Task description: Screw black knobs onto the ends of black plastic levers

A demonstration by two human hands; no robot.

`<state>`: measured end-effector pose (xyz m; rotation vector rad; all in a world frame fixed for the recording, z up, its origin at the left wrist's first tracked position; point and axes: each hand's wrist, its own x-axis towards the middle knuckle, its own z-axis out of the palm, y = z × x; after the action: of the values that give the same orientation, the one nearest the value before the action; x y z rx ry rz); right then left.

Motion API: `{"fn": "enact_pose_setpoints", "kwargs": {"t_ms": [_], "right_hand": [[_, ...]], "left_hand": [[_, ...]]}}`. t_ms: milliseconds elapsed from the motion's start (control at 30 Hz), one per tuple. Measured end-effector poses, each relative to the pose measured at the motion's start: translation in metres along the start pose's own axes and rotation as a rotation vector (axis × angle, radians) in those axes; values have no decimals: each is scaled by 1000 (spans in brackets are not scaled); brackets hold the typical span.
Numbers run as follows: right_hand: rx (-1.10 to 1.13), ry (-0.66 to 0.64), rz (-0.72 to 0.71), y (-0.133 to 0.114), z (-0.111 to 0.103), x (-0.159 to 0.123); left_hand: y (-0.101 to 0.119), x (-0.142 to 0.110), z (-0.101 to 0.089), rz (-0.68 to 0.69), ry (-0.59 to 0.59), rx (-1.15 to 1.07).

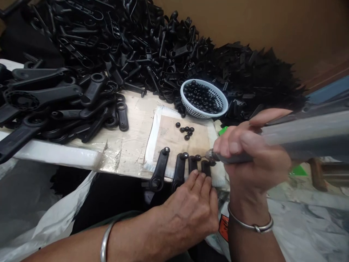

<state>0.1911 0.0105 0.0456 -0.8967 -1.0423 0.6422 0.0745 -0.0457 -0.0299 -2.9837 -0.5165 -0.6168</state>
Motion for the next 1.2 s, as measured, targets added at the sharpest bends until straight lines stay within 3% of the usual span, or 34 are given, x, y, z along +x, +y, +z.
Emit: {"fn": "enact_pose_setpoints", "kwargs": {"t_ms": [300, 567, 833, 1033, 1200], "right_hand": [[2, -126, -85, 16, -12, -2], [42, -263, -58, 17, -10, 2], [-76, -106, -42, 11, -6, -5], [-74, 174, -177, -22, 2, 2], [-81, 218, -109, -24, -1, -9]], "left_hand": [[-2, 2, -3, 7, -13, 7], [1, 3, -4, -2, -43, 23], [6, 1, 6, -47, -22, 49], [6, -4, -4, -78, -28, 33], [-5, 6, -9, -67, -67, -131]]}}
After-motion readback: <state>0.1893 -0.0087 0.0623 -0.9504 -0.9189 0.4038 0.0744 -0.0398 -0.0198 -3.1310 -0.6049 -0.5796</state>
